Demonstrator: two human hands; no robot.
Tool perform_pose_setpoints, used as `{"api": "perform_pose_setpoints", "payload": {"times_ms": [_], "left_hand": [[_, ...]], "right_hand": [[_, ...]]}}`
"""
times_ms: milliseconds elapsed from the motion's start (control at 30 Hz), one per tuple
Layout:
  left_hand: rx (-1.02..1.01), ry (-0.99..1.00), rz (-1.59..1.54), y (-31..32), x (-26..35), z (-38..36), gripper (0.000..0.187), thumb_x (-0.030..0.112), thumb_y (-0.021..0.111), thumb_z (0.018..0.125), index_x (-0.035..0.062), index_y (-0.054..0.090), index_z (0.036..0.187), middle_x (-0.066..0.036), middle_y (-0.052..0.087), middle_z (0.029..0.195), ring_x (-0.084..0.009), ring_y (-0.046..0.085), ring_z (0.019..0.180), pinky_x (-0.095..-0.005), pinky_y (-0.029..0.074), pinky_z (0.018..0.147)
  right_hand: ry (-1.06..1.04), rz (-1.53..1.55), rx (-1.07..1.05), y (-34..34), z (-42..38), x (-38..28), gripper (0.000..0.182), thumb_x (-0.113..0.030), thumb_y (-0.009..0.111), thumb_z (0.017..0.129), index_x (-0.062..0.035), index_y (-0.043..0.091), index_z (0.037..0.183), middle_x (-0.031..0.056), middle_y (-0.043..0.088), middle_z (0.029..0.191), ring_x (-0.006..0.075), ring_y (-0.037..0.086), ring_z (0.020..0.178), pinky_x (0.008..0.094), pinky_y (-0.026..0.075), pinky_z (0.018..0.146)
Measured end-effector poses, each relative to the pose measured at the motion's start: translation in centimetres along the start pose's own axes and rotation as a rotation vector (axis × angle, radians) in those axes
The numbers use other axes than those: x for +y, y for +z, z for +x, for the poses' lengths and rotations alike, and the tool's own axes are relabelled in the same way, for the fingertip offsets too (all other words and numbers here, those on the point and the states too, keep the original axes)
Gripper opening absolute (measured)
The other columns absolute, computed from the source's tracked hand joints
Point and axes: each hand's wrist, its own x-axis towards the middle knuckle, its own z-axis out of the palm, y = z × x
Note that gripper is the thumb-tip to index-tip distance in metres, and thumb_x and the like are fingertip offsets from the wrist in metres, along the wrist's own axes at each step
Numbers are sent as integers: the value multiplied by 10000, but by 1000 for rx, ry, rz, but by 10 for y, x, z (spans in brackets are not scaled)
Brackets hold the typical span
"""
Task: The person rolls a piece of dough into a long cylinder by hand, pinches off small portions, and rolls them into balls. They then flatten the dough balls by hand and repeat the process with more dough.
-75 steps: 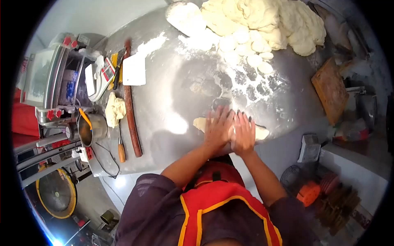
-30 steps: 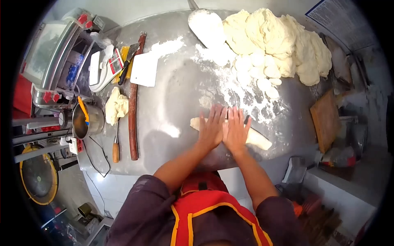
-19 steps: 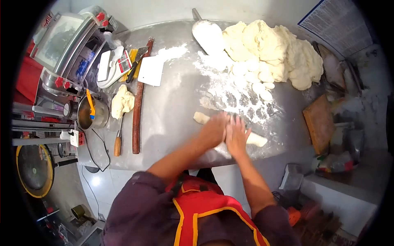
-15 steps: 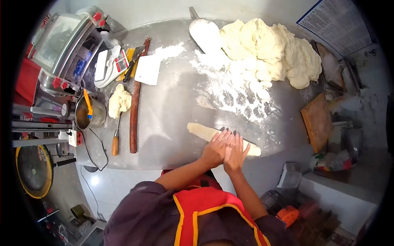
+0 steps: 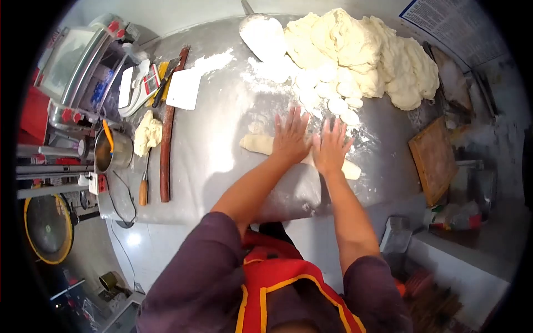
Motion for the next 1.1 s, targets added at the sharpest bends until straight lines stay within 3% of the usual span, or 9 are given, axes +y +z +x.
{"api": "perform_pose_setpoints", "payload": {"times_ms": [100,200,267,467,533,733,867,1000,1100], "left_hand": [[-263,119,6,-38,-1,-73,676,458,506,913,133,327,1477,-154,210,1563,-334,166,1451,-616,96,1134],[-241,164,32,-49,-1,-153,702,487,557,881,171,351,1473,-152,223,1558,-353,172,1446,-648,104,1115],[-195,158,39,-38,-6,-171,718,494,580,866,181,356,1472,-154,228,1556,-362,172,1444,-663,101,1105],[-6,-88,127,-14,-21,-43,657,489,491,932,173,322,1483,-175,220,1554,-375,158,1446,-666,103,1101],[82,-45,186,-7,-43,3,631,481,476,942,162,343,1471,-177,225,1552,-373,164,1444,-646,108,1112],[-173,81,70,-54,-38,-91,655,503,531,904,191,380,1460,-167,249,1544,-389,203,1428,-595,101,1139],[-191,153,12,-62,-49,-165,672,525,537,893,203,380,1462,-177,252,1540,-414,201,1422,-588,122,1140],[-194,-17,166,-44,-62,-80,687,512,519,907,190,330,1483,-183,240,1544,-408,197,1424,-593,144,1133],[72,-77,137,-36,-74,-11,656,443,538,908,122,364,1453,-197,269,1523,-392,209,1421,-591,177,1120]], "right_hand": [[-174,23,-116,-28,-74,-2,670,-410,513,913,-103,316,1475,170,255,1538,427,167,1423,654,100,1102],[-217,170,-262,-46,-158,-5,706,-404,576,876,-100,337,1466,167,268,1530,448,178,1411,660,102,1095],[-246,195,-170,-34,-161,2,672,-368,567,889,-104,347,1466,160,300,1519,422,214,1407,644,95,1104],[-140,-3,46,1,-16,23,587,-420,524,922,-89,439,1400,174,344,1491,381,255,1400,651,135,1092],[-76,-10,111,6,21,29,604,-420,530,918,-88,422,1410,184,334,1495,384,255,1398,651,135,1092],[-148,82,-135,-43,-93,27,732,-411,592,874,-39,341,1452,205,302,1508,475,224,1381,636,108,1111],[-201,72,-237,-43,-173,36,789,-414,644,813,-59,350,1454,179,318,1511,462,239,1383,649,100,1107],[-82,-11,-124,-24,-69,47,699,-413,547,896,-77,328,1469,166,331,1508,406,254,1397,649,119,1102],[36,-63,-3,-11,6,57,649,-405,490,948,-79,303,1477,173,284,1529,405,234,1406,645,128,1103]]}}
